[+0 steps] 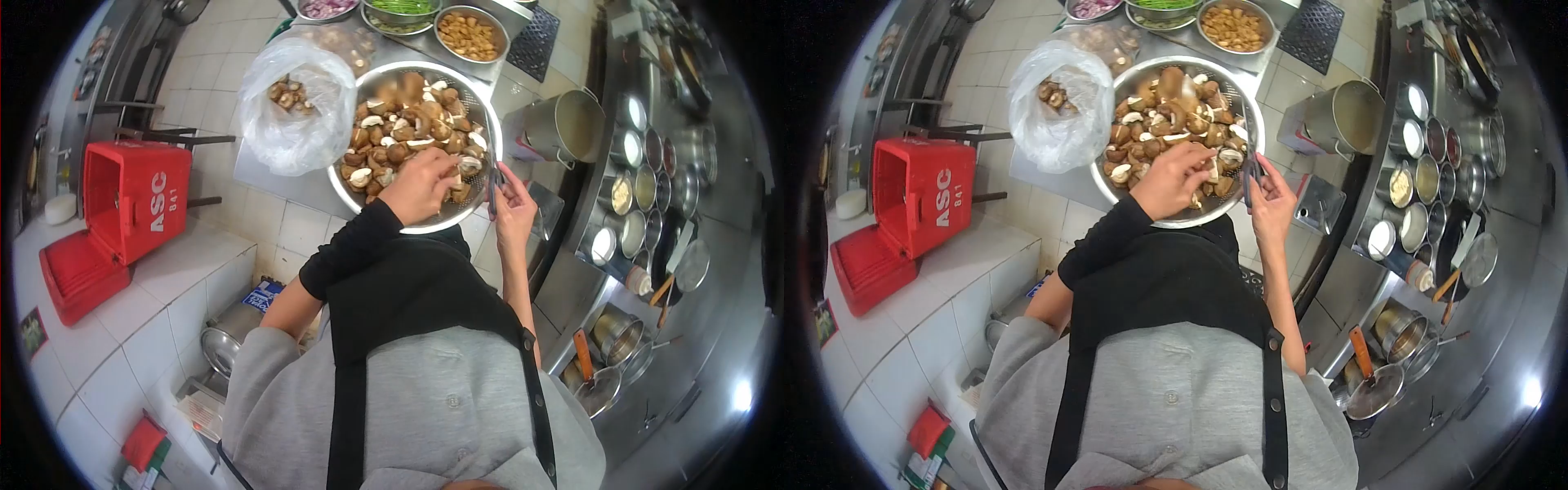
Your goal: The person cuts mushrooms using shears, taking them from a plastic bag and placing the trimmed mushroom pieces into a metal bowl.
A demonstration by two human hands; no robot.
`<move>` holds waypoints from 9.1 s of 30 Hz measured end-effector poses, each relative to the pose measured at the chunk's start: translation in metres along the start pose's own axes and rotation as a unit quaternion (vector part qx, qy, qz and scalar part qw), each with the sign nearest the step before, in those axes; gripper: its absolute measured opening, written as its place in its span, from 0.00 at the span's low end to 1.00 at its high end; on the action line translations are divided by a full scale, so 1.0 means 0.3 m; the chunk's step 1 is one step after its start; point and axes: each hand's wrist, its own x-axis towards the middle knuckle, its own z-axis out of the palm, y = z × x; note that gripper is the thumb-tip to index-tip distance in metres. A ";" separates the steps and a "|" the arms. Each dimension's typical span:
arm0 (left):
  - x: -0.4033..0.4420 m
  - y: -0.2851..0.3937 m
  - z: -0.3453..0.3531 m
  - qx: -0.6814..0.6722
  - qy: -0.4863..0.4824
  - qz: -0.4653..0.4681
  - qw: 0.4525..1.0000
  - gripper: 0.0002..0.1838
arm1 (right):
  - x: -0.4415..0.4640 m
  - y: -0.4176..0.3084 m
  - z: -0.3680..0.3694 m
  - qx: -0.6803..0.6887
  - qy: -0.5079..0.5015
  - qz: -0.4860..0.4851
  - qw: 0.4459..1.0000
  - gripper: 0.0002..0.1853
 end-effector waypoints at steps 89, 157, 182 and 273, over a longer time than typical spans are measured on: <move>-0.196 -0.169 -0.627 -0.435 0.305 -0.147 0.834 0.21 | 0.131 -0.354 0.533 -0.331 -0.327 -0.304 0.831 0.24; -0.183 -0.068 -0.451 0.035 0.285 -0.194 0.938 0.08 | 0.022 -0.151 -0.031 0.035 -0.158 0.019 0.987 0.21; 0.091 -0.394 -0.831 0.462 0.006 -0.135 0.877 0.15 | -0.006 -0.188 0.281 -0.106 -0.245 -0.048 0.963 0.24; 0.051 -0.611 -0.724 0.521 -0.043 -0.269 0.809 0.15 | 0.002 -0.266 0.281 -0.039 -0.269 -0.032 0.962 0.24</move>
